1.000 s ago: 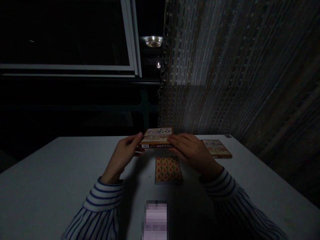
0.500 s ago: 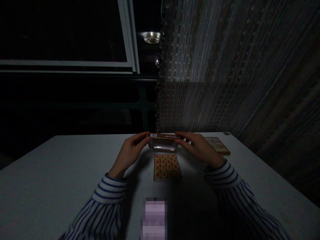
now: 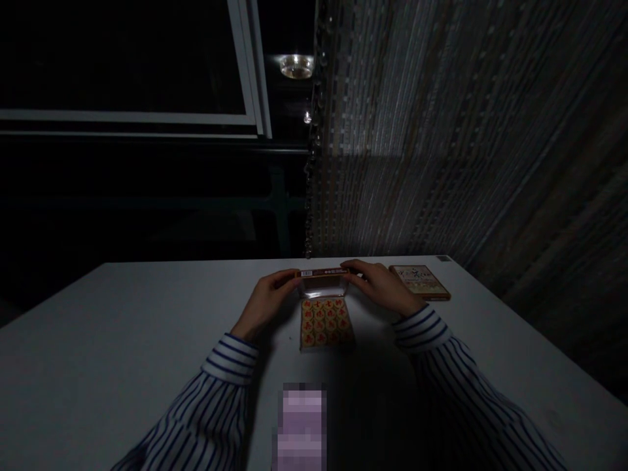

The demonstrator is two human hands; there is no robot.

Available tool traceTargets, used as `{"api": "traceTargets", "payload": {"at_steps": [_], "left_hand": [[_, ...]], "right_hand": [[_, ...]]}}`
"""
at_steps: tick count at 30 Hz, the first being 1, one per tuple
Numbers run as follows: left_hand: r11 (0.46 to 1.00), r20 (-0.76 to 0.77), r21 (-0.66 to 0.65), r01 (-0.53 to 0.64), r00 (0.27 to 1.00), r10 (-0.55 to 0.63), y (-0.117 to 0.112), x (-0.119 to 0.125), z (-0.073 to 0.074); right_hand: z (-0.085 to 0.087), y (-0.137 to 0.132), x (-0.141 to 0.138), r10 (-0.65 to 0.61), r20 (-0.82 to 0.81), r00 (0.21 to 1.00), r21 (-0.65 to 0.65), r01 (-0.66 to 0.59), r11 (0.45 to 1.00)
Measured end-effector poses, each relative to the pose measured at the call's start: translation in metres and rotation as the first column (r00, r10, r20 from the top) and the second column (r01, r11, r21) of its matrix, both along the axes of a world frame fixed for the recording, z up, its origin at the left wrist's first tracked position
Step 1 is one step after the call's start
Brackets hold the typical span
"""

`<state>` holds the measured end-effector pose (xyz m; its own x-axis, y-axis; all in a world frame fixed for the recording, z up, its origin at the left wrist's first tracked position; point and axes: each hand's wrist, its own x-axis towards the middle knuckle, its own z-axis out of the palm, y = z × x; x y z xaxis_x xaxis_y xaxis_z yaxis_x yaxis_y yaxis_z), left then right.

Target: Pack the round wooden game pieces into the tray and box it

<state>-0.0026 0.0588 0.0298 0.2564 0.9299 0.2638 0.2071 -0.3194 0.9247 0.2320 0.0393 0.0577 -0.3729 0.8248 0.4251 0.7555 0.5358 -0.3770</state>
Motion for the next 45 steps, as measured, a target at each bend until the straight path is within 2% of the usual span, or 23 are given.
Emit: {"api": "traceTargets", "payload": {"at_steps": [9,17,22,30,37,45], "left_hand": [[0.996,-0.114,0.045,0.072,0.991,-0.067,-0.001,-0.002,0.001],[0.988,-0.22,0.087,0.125,0.97,-0.103,0.002,-0.005,0.002],[0.985,-0.218,0.102,0.136,0.97,-0.112,0.003,-0.006,0.0],[0.991,-0.205,0.099,0.088,0.976,-0.067,0.006,-0.008,-0.004],[0.98,-0.231,0.119,0.162,0.964,-0.132,0.004,-0.008,-0.001],[0.976,-0.246,0.103,0.192,0.956,-0.163,0.004,-0.008,-0.001]], "right_hand": [[-0.005,0.003,0.004,0.036,0.023,0.999,-0.046,-0.035,0.998],[-0.002,-0.002,0.004,0.024,0.065,0.998,-0.126,-0.015,0.992],[-0.002,-0.003,0.003,0.005,0.085,0.996,-0.113,0.005,0.994],[-0.005,-0.002,0.001,0.012,0.087,0.996,-0.089,-0.004,0.996],[-0.004,-0.002,0.004,0.007,0.12,0.993,-0.111,0.006,0.994],[-0.001,-0.009,0.004,0.0,0.162,0.987,-0.112,0.018,0.993]]}}
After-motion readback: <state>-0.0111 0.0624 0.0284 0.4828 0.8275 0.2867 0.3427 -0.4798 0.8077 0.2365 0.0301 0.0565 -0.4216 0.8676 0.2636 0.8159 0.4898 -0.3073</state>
